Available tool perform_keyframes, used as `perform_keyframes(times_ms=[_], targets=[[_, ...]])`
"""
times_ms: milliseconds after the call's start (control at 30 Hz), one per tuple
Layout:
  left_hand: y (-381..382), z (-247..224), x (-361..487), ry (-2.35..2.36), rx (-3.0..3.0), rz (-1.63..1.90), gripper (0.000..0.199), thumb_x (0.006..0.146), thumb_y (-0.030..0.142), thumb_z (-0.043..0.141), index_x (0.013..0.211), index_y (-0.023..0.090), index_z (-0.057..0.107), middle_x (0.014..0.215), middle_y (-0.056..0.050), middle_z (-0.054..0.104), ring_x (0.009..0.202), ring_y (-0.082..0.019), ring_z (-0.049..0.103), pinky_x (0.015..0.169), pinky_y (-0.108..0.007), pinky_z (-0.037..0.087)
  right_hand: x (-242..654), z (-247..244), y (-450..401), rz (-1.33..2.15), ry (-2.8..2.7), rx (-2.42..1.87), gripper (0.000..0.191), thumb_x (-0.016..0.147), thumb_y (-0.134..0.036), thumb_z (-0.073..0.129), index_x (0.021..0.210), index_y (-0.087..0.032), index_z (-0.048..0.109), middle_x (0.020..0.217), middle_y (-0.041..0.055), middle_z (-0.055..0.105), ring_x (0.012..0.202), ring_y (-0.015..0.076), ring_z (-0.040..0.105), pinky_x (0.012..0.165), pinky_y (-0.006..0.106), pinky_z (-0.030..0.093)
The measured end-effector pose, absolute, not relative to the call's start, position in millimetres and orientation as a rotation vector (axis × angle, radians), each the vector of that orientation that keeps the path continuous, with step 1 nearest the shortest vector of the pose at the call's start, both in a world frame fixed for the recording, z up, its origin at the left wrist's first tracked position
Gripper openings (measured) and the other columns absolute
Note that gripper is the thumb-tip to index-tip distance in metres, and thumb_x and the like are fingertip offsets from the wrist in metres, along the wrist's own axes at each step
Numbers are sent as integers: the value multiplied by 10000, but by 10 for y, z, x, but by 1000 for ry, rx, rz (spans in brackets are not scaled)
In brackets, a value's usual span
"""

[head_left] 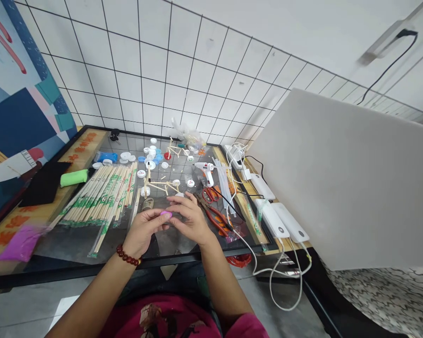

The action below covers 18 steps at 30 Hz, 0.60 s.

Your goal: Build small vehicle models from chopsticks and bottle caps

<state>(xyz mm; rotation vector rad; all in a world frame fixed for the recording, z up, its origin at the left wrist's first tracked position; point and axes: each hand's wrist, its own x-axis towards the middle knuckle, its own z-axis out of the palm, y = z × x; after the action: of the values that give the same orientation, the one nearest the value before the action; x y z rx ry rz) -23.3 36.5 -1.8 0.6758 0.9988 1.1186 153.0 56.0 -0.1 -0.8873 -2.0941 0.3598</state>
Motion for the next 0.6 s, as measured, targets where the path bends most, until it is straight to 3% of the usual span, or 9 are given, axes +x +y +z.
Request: perform_keyframes(times_ms=[167, 267, 467, 600], targets=[[358, -56, -220, 1013, 715, 1121, 405, 540, 441, 930, 785, 149, 792, 789, -70, 750, 736, -161, 671, 682, -276, 583, 1519, -11, 557, 297, -2088, -872, 181, 928, -274, 634, 1095, -274, 702, 1268, 58, 705, 1159, 192, 664, 1205, 475, 220], [327, -21, -265, 1088, 851, 1166, 459, 580, 450, 908, 926, 173, 791, 885, -77, 765, 800, -186, 684, 744, -315, 589, 1545, 20, 556, 341, -2024, -882, 181, 900, -264, 670, 1078, -270, 706, 1238, 59, 719, 1145, 203, 675, 1201, 496, 240], [483, 167, -560, 1386, 1192, 1491, 431, 727, 404, 816, 1101, 207, 732, 1072, -93, 726, 985, -227, 673, 907, -371, 565, 1693, 164, 789, 591, -1576, -940, 179, 850, -301, 754, 1023, -259, 735, 1175, 82, 727, 1123, 223, 674, 1033, 424, 494], [840, 135, -704, 1429, 1245, 1593, 629, 713, 378, 823, 1289, 225, 622, 1247, -114, 651, 1152, -246, 623, 1023, -413, 515, 1747, 167, 1094, 680, -1381, -987, 209, 842, -341, 755, 1028, -247, 734, 1132, 71, 733, 1093, 217, 677, 1025, 420, 512]])
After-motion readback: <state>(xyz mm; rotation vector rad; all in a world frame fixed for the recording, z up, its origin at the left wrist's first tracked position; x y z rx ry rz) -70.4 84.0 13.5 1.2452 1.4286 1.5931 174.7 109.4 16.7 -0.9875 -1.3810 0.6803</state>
